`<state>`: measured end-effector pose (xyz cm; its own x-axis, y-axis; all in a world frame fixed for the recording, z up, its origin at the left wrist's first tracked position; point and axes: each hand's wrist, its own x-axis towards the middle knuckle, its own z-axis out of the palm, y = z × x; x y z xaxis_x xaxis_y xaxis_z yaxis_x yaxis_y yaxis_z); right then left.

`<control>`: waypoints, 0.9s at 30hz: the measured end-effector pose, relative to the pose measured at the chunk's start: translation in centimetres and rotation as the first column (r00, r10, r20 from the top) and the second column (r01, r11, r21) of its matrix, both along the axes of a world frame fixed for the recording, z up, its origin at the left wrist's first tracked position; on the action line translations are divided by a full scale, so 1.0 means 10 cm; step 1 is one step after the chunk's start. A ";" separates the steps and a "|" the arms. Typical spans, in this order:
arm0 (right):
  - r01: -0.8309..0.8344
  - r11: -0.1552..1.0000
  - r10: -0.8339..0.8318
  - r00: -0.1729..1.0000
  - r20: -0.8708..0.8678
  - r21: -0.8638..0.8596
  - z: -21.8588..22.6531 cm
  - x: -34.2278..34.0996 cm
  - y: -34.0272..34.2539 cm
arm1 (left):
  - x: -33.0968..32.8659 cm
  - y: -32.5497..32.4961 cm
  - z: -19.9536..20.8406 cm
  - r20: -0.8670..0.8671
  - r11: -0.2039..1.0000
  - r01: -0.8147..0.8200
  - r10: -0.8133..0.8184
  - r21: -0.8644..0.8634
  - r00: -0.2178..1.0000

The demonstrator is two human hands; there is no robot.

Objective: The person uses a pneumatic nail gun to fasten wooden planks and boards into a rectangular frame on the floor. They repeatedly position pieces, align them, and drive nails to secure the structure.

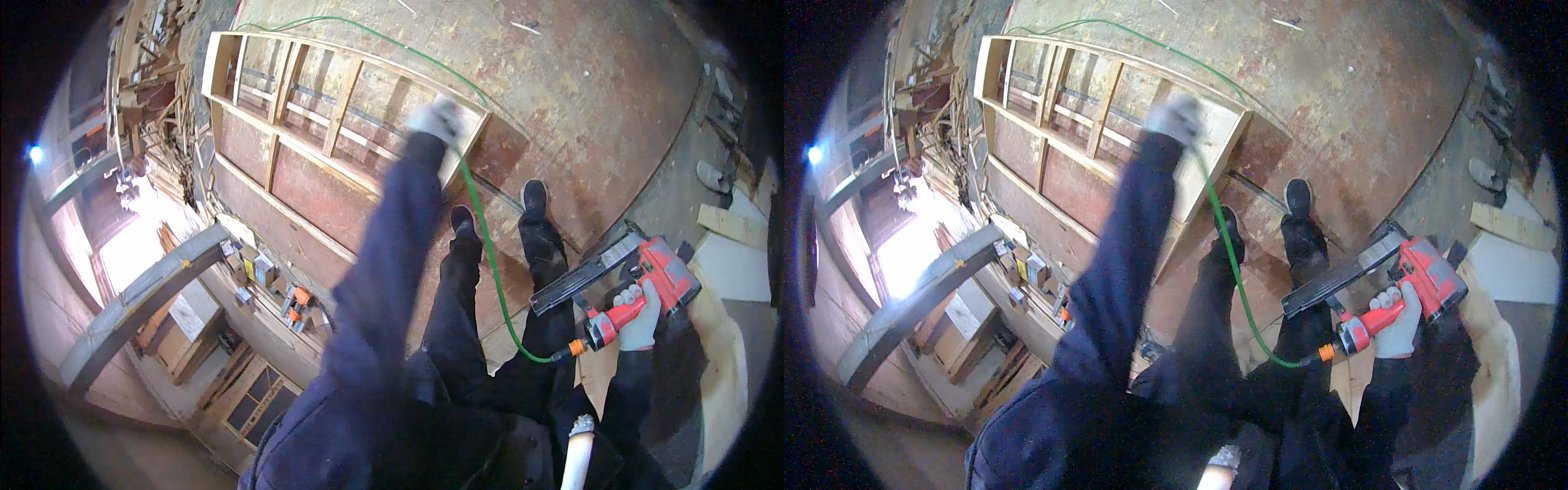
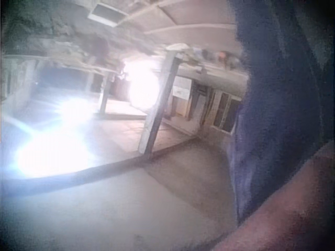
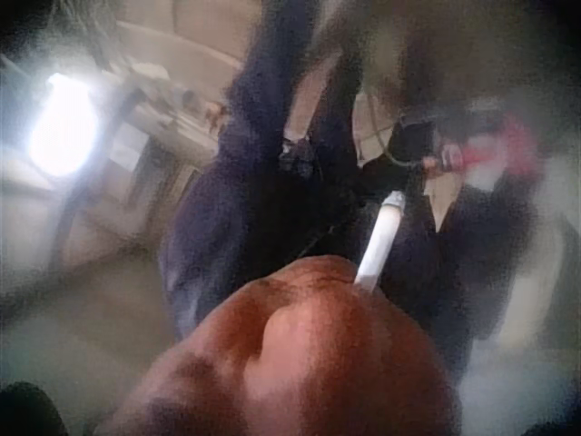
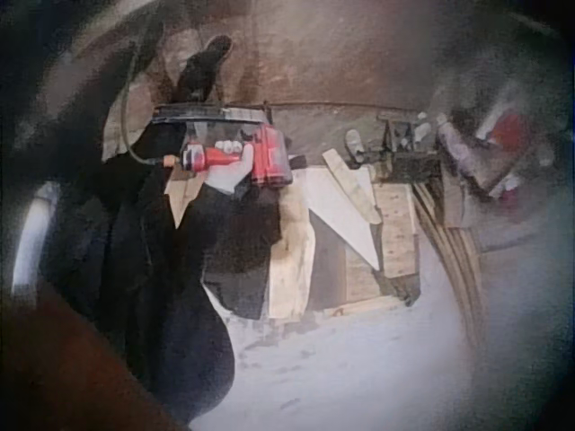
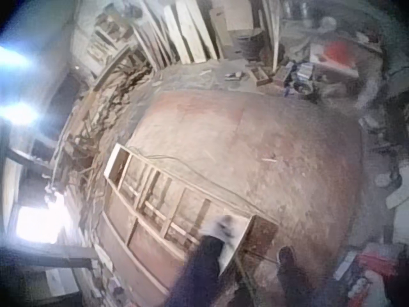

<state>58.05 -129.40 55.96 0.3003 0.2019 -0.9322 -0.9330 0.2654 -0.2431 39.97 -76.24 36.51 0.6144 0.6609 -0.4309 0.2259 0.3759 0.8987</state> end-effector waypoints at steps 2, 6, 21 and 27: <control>-0.011 1.000 0.011 0.999 -0.047 0.005 -0.11 -0.21 0.01 | -0.50 1.19 0.84 -0.010 0.993 -0.116 0.116 -0.032 0.993; 0.004 1.000 -0.003 0.998 -0.057 0.017 -0.24 -0.74 0.23 | -2.11 2.53 2.41 -0.342 0.837 -0.106 0.330 0.537 0.880; 0.163 0.728 0.036 0.961 -0.274 0.666 -2.67 -2.06 2.00 | -4.26 0.06 -0.77 -0.905 0.575 0.795 -0.208 0.195 0.372; 0.135 0.793 0.017 0.970 -0.244 0.594 -3.38 -1.91 2.30 | -2.76 0.10 -2.16 -0.861 0.709 0.629 -0.062 0.319 0.506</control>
<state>38.97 -106.43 22.13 0.1290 0.7332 -0.6677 -0.9182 0.3426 0.1987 12.36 -75.22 14.90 0.4721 0.7332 -0.4894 0.8813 -0.3789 0.2824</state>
